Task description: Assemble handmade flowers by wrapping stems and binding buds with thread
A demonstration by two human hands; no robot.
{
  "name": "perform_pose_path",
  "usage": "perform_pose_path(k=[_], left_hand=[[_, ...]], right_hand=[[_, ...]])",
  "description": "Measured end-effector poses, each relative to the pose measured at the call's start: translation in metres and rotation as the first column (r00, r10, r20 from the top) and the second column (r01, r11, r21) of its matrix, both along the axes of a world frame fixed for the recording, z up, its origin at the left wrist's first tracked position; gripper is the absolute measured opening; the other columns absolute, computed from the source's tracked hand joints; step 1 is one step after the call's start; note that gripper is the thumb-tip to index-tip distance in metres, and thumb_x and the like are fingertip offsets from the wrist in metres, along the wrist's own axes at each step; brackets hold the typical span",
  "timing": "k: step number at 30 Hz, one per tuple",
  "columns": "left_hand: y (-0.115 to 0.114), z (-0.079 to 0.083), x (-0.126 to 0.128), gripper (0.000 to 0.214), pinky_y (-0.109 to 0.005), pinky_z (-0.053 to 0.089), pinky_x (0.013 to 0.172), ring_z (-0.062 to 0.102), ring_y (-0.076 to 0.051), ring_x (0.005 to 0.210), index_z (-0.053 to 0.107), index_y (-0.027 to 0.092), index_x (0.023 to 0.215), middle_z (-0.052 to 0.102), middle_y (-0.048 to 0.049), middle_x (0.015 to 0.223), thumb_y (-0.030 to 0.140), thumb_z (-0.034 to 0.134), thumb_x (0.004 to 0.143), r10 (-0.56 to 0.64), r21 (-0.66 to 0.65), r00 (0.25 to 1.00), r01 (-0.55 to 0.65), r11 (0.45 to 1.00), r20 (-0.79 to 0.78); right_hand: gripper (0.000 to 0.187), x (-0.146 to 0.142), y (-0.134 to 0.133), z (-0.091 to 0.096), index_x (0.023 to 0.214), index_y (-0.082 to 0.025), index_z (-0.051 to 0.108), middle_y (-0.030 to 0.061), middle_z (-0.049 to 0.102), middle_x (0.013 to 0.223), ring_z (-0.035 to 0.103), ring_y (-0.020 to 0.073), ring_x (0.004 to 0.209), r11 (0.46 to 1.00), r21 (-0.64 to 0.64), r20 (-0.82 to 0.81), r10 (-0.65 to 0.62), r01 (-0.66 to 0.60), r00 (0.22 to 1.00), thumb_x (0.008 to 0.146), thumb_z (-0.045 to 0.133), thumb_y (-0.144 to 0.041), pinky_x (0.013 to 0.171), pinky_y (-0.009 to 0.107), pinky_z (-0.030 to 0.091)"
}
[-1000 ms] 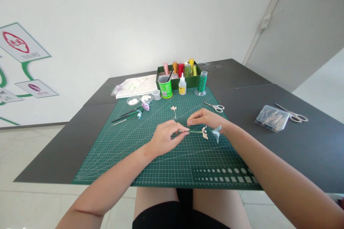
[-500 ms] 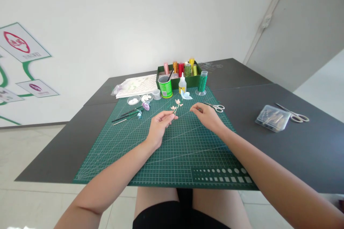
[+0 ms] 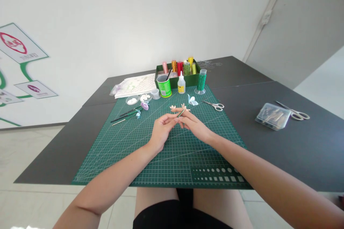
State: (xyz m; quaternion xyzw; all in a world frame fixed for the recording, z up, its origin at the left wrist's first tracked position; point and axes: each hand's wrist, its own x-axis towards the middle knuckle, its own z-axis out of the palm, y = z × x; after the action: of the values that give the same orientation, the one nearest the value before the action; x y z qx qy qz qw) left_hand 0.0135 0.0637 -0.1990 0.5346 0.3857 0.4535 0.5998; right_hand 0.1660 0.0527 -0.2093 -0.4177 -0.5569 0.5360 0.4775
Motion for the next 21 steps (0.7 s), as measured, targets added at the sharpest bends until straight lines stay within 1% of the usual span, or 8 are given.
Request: perform_pose_path(k=[1,3,6,9,11,15,18,21], left_hand=[[-0.0005,-0.0004,0.0004,0.025,-0.025,0.044,0.062,0.058,-0.012,0.064,0.077,0.018,0.086,0.072,-0.001,0.072,0.038,0.083,0.073,0.003,0.017,1.0,-0.003,1.0,-0.006],[-0.001,-0.0019,0.0014,0.026,-0.027,0.047,0.066,0.063,-0.015,0.069,0.077,0.018,0.086,0.074,-0.0022,0.075,0.039,0.084,0.073,0.01,0.038,1.0,-0.01,0.999,-0.004],[-0.0017,-0.0043,0.0031,0.029,-0.028,0.048,0.067,0.065,-0.017,0.072,0.077,0.018,0.088,0.076,-0.004,0.081,0.043,0.083,0.074,0.038,0.037,0.999,-0.038,0.999,-0.004],[-0.0029,-0.0053,0.0047,0.028,-0.026,0.044,0.062,0.061,-0.014,0.067,0.077,0.018,0.091,0.075,-0.0039,0.081,0.041,0.081,0.075,0.074,0.034,0.997,-0.074,0.997,-0.008],[-0.0039,-0.0052,0.0055,0.026,-0.025,0.04,0.057,0.055,-0.011,0.06,0.078,0.018,0.093,0.074,-0.0033,0.08,0.037,0.08,0.076,0.088,0.042,0.996,-0.088,0.995,-0.013],[-0.0049,-0.0056,0.0065,0.026,-0.023,0.035,0.053,0.046,-0.008,0.055,0.076,0.017,0.096,0.073,-0.0014,0.078,0.033,0.079,0.076,0.095,0.05,0.995,-0.096,0.994,0.017],[-0.0049,-0.0072,0.0068,0.027,-0.022,0.038,0.056,0.048,-0.008,0.057,0.07,0.017,0.095,0.07,0.0012,0.072,0.032,0.081,0.075,0.112,0.044,0.992,-0.114,0.992,0.058],[-0.0039,-0.0091,0.0064,0.031,-0.023,0.041,0.06,0.054,-0.01,0.061,0.066,0.018,0.098,0.07,0.002,0.072,0.032,0.081,0.075,0.112,0.036,0.992,-0.114,0.993,0.063]], right_hand=[[0.035,-0.0005,0.001,-0.002,0.12,-0.02,0.061,0.0046,0.065,0.098,0.056,0.0156,0.076,0.999,0.038,0.045,-0.02,0.018,0.999,0.087,0.056,-0.031,0.067,0.031,0.047],[0.027,-0.0013,0.0022,-0.0049,0.109,-0.019,0.063,-0.0008,0.058,0.077,0.052,0.0145,0.069,0.995,0.087,0.091,-0.051,0.044,0.995,0.087,0.056,-0.032,0.064,0.03,0.042],[0.023,-0.0026,0.0017,-0.0061,0.102,-0.019,0.061,-0.0068,0.044,0.061,0.04,0.0126,0.056,0.987,0.1,0.116,-0.14,0.129,0.983,0.087,0.057,-0.035,0.055,0.028,0.031],[0.019,-0.0031,-0.0001,-0.0047,0.094,-0.02,0.059,-0.0095,0.034,0.055,0.032,0.0114,0.052,0.962,0.134,0.105,-0.253,0.239,0.962,0.086,0.059,-0.037,0.052,0.028,0.024],[0.018,-0.0032,-0.0008,-0.0032,0.084,-0.02,0.057,-0.0093,0.033,0.055,0.031,0.0107,0.051,0.948,0.159,0.082,-0.292,0.277,0.953,0.085,0.061,-0.038,0.052,0.028,0.022],[0.022,-0.0039,-0.0011,0.0001,0.077,-0.02,0.058,-0.0089,0.034,0.054,0.029,0.0097,0.051,0.945,0.135,0.009,-0.302,0.298,0.953,0.082,0.065,-0.04,0.051,0.028,0.021],[0.025,-0.005,-0.0014,0.0017,0.075,-0.019,0.06,-0.0081,0.036,0.053,0.028,0.0095,0.051,0.95,0.095,-0.013,-0.297,0.297,0.955,0.079,0.068,-0.043,0.05,0.027,0.022],[0.028,-0.0048,-0.0015,0.0016,0.073,-0.018,0.062,-0.0062,0.042,0.055,0.031,0.0098,0.052,0.949,0.094,-0.01,-0.3,0.3,0.954,0.078,0.068,-0.044,0.05,0.027,0.025]])
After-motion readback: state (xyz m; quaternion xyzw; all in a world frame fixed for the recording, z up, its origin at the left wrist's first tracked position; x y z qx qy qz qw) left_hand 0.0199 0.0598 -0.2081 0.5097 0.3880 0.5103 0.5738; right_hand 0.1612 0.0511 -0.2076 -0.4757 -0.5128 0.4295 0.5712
